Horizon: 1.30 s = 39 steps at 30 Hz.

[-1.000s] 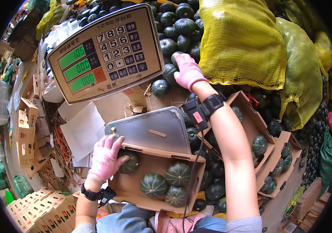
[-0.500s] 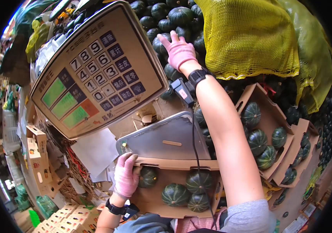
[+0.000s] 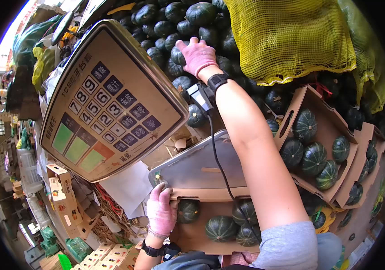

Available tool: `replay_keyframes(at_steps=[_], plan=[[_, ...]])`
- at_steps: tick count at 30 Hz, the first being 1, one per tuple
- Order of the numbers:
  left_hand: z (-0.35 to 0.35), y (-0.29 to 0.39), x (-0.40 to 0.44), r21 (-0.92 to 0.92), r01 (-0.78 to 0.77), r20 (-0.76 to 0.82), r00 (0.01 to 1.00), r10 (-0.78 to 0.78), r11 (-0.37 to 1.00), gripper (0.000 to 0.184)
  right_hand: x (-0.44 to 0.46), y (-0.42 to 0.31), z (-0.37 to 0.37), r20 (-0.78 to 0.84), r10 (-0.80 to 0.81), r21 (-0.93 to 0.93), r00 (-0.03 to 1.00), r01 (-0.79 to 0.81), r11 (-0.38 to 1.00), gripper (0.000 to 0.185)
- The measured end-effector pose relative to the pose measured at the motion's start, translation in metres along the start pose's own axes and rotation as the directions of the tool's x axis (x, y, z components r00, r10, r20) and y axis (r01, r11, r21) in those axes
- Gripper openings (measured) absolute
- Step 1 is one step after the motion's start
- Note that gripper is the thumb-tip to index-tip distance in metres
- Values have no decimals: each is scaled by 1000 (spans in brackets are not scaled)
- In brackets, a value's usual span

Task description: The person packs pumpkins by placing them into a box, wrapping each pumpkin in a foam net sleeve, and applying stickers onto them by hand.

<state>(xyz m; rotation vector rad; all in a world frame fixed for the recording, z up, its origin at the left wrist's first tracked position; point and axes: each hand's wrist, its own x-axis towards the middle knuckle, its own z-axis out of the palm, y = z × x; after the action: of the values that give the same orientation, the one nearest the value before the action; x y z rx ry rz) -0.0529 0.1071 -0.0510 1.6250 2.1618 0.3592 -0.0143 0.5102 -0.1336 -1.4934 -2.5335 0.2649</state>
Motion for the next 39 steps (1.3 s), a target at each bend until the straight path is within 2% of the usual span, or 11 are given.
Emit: replay_keyframes(at_steps=[5,9,10,17,19,22,23,27,30,35,39], plan=[[4,-4,2,37,-40,-63,997,42,999,39,-6,26,-24,121,93,420,988,-136,897,59],[4,-5,3,36,-45,-74,996,48,998,39,-23,62,-42,155,-420,908,894,-297,-297,45],[5,-6,3,30,-46,-78,996,48,999,40,-24,69,-34,87,-410,922,908,-230,-312,45],[-6,-26,-1,-346,-85,39,994,104,934,47,-129,74,-153,155,-569,845,808,-407,-347,52],[-19,-7,-5,140,-218,-123,964,236,966,50,-185,68,-192,170,-559,924,811,-329,-196,54],[-33,33,-44,-279,-272,-257,945,201,921,54,-275,56,-217,201,-601,957,774,-286,-49,79],[-34,46,-59,-558,-264,-257,956,139,787,57,-310,48,-204,197,-462,901,865,-346,-262,68],[-34,81,-120,-988,142,153,970,191,67,93,-403,-3,-213,-80,-415,823,906,295,485,75],[-11,88,-152,-956,278,248,937,247,-96,86,-489,-71,-178,-68,-44,745,997,80,662,77],[26,81,-163,-778,556,387,791,473,-293,79,-613,-72,-160,-239,343,938,908,124,324,28],[24,84,-176,-651,660,406,721,562,-376,84,-668,12,-140,93,662,594,744,-575,562,54]])
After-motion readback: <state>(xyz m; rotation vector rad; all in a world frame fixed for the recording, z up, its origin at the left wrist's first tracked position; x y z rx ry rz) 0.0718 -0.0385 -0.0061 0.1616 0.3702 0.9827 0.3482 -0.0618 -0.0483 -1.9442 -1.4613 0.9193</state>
